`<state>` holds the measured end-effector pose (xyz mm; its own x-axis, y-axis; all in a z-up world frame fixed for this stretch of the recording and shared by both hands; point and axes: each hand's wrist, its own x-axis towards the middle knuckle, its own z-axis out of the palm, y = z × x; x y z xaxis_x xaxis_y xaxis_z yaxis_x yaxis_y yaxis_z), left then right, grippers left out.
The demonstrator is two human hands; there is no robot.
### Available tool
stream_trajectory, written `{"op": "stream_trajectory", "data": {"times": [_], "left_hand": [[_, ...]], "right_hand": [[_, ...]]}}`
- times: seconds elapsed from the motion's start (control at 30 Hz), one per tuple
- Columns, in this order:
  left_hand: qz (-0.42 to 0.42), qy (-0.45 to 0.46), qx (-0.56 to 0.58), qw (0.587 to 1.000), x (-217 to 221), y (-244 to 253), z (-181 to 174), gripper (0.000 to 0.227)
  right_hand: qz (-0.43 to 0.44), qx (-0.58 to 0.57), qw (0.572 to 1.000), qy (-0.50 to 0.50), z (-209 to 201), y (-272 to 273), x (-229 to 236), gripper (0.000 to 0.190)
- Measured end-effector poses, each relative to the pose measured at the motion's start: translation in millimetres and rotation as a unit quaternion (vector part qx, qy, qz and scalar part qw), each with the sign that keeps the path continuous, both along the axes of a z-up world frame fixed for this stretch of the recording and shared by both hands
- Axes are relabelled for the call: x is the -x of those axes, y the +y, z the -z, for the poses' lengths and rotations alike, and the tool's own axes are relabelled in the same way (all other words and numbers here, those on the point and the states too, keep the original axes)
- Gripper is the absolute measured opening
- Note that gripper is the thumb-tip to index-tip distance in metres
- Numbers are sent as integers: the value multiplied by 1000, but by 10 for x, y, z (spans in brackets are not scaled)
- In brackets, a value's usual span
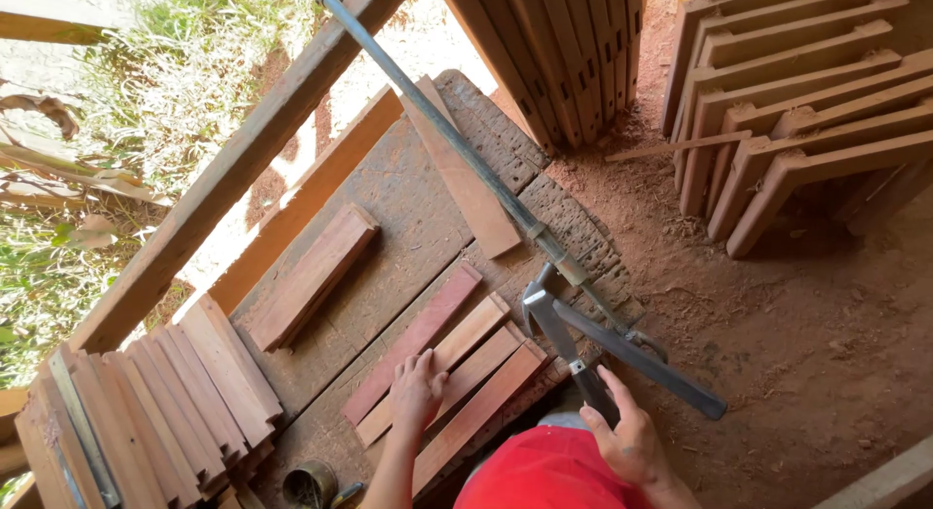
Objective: The person uses a hammer to drive nails into small wooden planks placed on a workbench. They repeatedly pick up nails from a tin can, position them on the wood, and strike them with the hammer. The person also uses a metal tool to adjust the wood pieces during the process.
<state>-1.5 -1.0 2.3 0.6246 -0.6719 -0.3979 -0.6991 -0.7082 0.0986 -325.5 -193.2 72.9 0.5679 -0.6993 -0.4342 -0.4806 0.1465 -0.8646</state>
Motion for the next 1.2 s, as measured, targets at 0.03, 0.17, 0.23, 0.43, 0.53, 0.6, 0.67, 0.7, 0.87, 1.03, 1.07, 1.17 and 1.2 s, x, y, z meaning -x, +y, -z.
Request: {"op": "stream_trajectory", "data": {"times": [0.03,0.17,0.23,0.43,0.53,0.6,0.67,0.7,0.87,1.03,1.07,1.17,1.2], "left_hand": [[-71,32,37,996,-21,-12,14,52],[-155,69,44,985,-101,-19,73,54],[-124,47,46,990,-92,-10,84,56],[129,-89,231,960,549,-254,-407,43],[294,-27,231,927,943,-405,-615,52],[365,11,218,905,998,-591,-715,62],[320,62,226,918,899,-828,-807,29],[318,59,229,918,796,-923,-962,29],[-156,191,663,706,307,-802,-797,31],[-159,181,639,731,94,-1295,-1598,34],[-166,259,652,693,84,-1379,-1702,47],[-185,325,588,717,7,-1486,-1660,36],[-182,324,589,718,-41,-1493,-1473,36]], "right_hand": [[-5,-55,998,38,4,-6,-6,66],[-68,-132,985,86,-85,-53,-51,55],[-91,-141,981,95,-36,-21,-49,58],[-111,-313,943,9,-16,14,-197,59],[-130,-397,908,-37,-284,-52,-362,55],[-142,-430,892,-22,-476,-182,-463,50],[-197,-198,954,-105,-549,-334,-510,33],[-201,-195,954,-104,-342,-451,-432,33],[-209,229,877,367,658,-831,106,102],[-239,217,865,384,762,-791,105,88],[-228,268,851,389,850,-771,121,90],[-225,337,829,385,795,-654,102,73],[-223,338,830,383,702,-655,39,73]]}}
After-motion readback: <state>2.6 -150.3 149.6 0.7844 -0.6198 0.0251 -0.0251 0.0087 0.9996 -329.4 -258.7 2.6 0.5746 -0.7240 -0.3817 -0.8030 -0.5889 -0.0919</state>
